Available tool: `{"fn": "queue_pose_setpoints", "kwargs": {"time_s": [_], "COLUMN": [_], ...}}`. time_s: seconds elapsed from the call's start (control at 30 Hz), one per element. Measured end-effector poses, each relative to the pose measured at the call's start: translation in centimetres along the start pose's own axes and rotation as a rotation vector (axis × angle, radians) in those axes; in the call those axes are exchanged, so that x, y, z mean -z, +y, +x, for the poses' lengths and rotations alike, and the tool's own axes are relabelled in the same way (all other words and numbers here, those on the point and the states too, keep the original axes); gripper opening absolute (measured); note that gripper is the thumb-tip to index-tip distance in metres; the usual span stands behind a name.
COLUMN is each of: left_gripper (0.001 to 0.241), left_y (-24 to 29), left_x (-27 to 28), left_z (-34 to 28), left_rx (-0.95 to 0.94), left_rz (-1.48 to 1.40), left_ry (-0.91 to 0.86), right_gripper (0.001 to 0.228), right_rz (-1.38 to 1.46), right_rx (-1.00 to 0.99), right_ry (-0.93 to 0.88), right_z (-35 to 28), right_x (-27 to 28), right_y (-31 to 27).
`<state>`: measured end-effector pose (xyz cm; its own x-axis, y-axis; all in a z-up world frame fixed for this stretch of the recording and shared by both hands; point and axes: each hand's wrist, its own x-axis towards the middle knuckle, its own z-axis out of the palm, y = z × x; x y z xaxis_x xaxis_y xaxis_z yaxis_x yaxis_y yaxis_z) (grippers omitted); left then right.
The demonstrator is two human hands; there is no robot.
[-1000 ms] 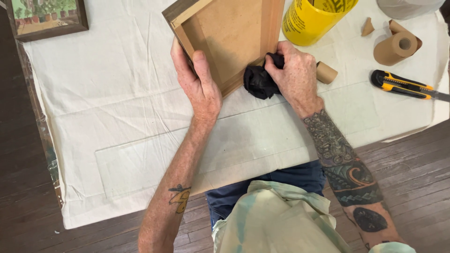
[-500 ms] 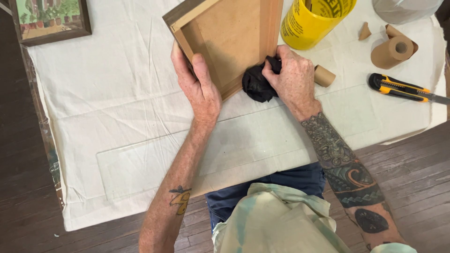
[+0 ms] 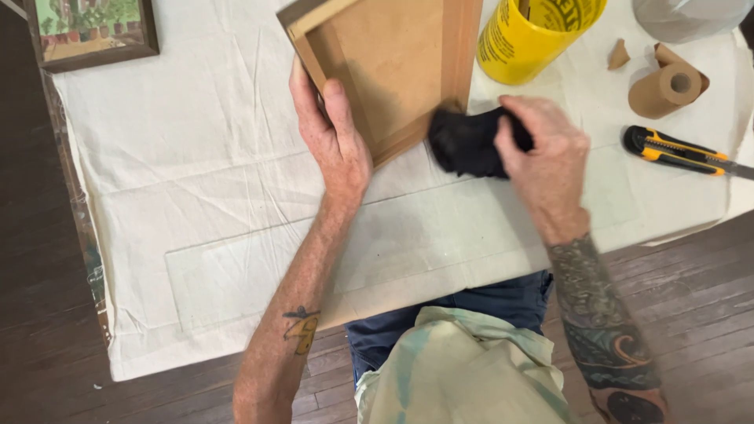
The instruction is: The person wipes the inside of a wooden frame with a black cloth, then measures and cuts a strip of brown paper using a utility knife. They apply adhesive to the paper strip with a foam brush and attach it to the frame's inner edge, trimming excess and pressing it into place. The person repeats the wiping process on the frame's interior.
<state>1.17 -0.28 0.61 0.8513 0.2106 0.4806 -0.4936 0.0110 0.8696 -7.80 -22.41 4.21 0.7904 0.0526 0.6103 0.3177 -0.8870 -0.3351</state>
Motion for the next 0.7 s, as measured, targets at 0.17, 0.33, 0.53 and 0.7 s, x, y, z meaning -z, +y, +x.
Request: {"fn": "queue_pose_setpoints", "kwargs": {"time_s": [0.17, 0.33, 0.53, 0.7], "left_gripper": [0.05, 0.043, 0.046, 0.03], "left_y": [2.1, 6.9, 9.3, 11.7], "left_x": [0.4, 1.8, 2.9, 4.7], "left_z": [2.3, 5.5, 6.9, -2.1], "left_rx": [-0.145, -0.455, -0.649, -0.064], "left_rz": [0.059, 0.258, 0.526, 0.237], "left_ry": [-0.114, -0.439, -0.514, 0.139], "right_gripper": [0.045, 0.071, 0.039, 0.024], "right_rz": [-0.149, -0.083, 0.308, 0.647], "right_rx": [-0.031, 0.271, 0.396, -0.016], "right_ry": [-0.154, -0.021, -0.279, -0.045], "right_z": [2.2, 10.3, 14.8, 13.7], "right_x": [3.8, 8.9, 7.4, 6.0], "right_y": [-1.5, -7.7, -8.6, -5.6]}}
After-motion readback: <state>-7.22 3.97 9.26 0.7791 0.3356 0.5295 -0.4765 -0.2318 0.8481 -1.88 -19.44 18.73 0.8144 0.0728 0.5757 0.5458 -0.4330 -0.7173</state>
